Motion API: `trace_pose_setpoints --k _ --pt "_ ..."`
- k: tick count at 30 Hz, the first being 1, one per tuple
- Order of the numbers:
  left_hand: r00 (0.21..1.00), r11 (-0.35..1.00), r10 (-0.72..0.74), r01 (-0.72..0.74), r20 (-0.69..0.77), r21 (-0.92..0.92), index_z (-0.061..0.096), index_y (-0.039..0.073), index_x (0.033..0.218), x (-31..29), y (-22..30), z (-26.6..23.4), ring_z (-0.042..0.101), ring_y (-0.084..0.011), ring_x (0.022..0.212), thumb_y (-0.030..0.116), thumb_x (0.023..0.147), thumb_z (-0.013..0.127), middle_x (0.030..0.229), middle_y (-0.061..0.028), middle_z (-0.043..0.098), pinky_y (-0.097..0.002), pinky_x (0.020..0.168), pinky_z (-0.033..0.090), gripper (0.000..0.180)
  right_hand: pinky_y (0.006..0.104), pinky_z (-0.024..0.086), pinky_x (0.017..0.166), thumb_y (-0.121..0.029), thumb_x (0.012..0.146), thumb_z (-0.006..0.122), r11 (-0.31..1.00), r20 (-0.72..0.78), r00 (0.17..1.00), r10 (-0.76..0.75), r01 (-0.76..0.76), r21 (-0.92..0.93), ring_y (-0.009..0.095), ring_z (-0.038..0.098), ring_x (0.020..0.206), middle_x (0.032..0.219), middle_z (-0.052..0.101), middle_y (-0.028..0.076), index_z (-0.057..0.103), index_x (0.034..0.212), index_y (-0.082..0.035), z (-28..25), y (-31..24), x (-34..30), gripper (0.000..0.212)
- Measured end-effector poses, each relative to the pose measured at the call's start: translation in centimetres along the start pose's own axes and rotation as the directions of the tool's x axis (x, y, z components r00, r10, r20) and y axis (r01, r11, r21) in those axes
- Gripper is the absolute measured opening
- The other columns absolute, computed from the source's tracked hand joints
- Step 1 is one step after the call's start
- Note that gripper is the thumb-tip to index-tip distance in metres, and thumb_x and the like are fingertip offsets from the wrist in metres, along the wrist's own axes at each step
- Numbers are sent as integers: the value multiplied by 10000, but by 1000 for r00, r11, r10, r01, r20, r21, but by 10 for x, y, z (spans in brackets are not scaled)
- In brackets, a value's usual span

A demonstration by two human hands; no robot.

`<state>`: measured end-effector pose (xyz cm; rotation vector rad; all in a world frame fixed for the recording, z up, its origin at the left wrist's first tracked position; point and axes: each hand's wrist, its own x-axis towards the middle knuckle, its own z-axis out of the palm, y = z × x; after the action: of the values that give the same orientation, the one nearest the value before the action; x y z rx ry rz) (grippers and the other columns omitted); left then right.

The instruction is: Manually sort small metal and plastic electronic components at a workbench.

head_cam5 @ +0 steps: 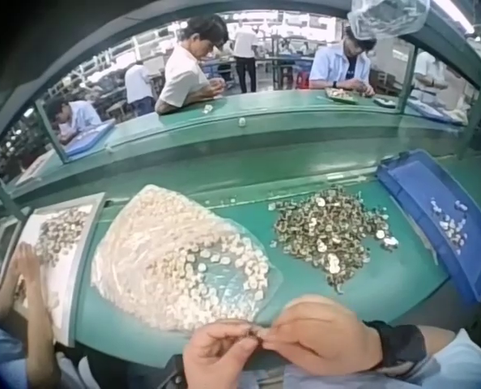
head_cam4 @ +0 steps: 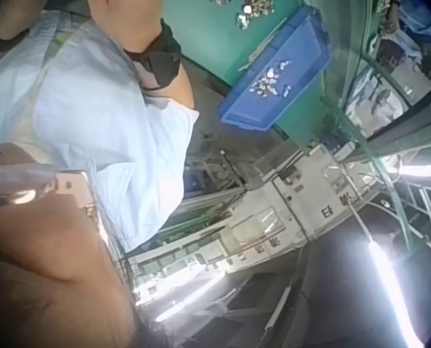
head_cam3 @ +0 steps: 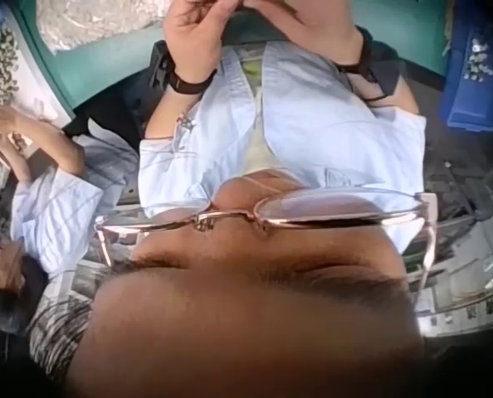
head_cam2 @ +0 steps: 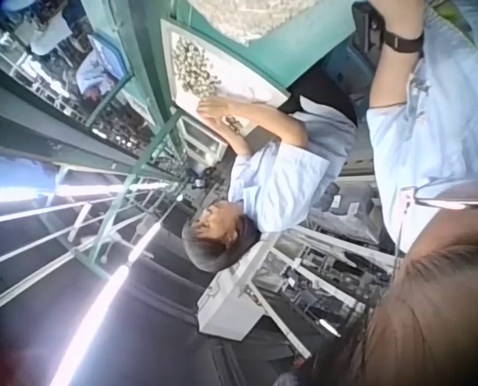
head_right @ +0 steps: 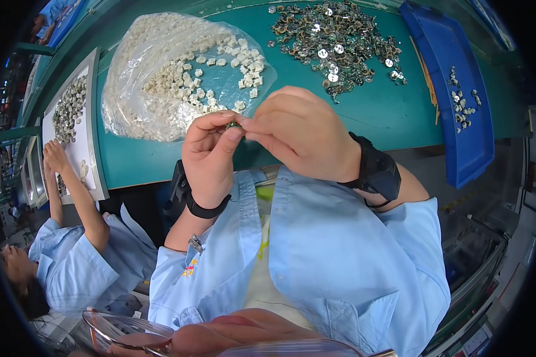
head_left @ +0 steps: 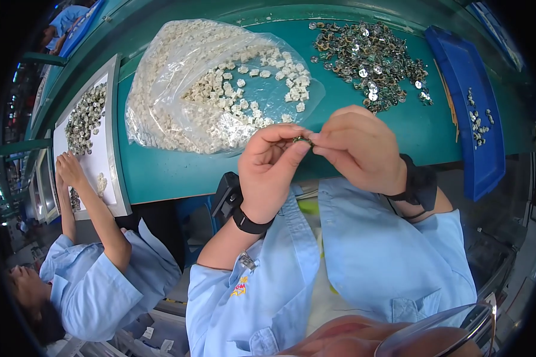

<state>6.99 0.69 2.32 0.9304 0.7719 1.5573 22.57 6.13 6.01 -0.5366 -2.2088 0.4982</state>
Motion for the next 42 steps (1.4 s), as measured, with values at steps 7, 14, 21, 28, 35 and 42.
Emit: trace_pose_setpoints --k 7,14,21,28,35,42 --pt "998 998 -59 59 20 3 507 -13 1041 -3 1 3 552 -134 899 -68 793 549 959 -99 574 -245 790 446 258 290 418 616 9 699 631 960 -19 978 210 -202 194 214 549 710 762 573 72 590 831 -37 -7 -1 -1 145" --pt "974 853 -185 225 129 -471 484 -22 1099 2 0 -1 552 -130 860 -26 821 526 956 -90 569 -246 784 441 281 279 415 626 4 716 615 929 31 960 279 -278 243 194 543 710 755 574 72 587 829 -31 -6 0 -1 122" --pt "976 916 -185 213 112 -341 479 -6 1131 -1 3 -8 532 -125 875 5 831 527 987 -88 545 -248 784 428 304 291 409 631 -1 707 621 931 29 962 272 -271 246 200 539 696 751 572 65 578 811 -35 5 -5 4 117" --pt "997 973 -64 74 53 -220 528 3 1076 1 0 -22 539 -129 852 -16 797 567 973 -94 559 -244 794 427 283 324 397 619 -18 684 639 978 72 989 128 -138 159 228 536 688 729 558 57 578 796 -56 18 -9 10 132" --pt "987 965 -137 114 -82 -235 550 -4 1023 -7 18 -39 549 -136 821 34 804 581 919 -89 588 -258 780 434 224 334 399 608 -103 702 642 997 224 973 -63 50 60 244 532 694 725 552 56 576 813 -64 13 1 38 135" --pt "985 957 -93 48 -144 -285 540 -15 1022 -20 39 -59 550 -131 835 41 821 564 899 -76 591 -250 775 436 210 356 428 672 -172 765 579 975 290 951 111 -46 -219 285 537 775 783 560 111 582 821 -40 58 26 87 143"
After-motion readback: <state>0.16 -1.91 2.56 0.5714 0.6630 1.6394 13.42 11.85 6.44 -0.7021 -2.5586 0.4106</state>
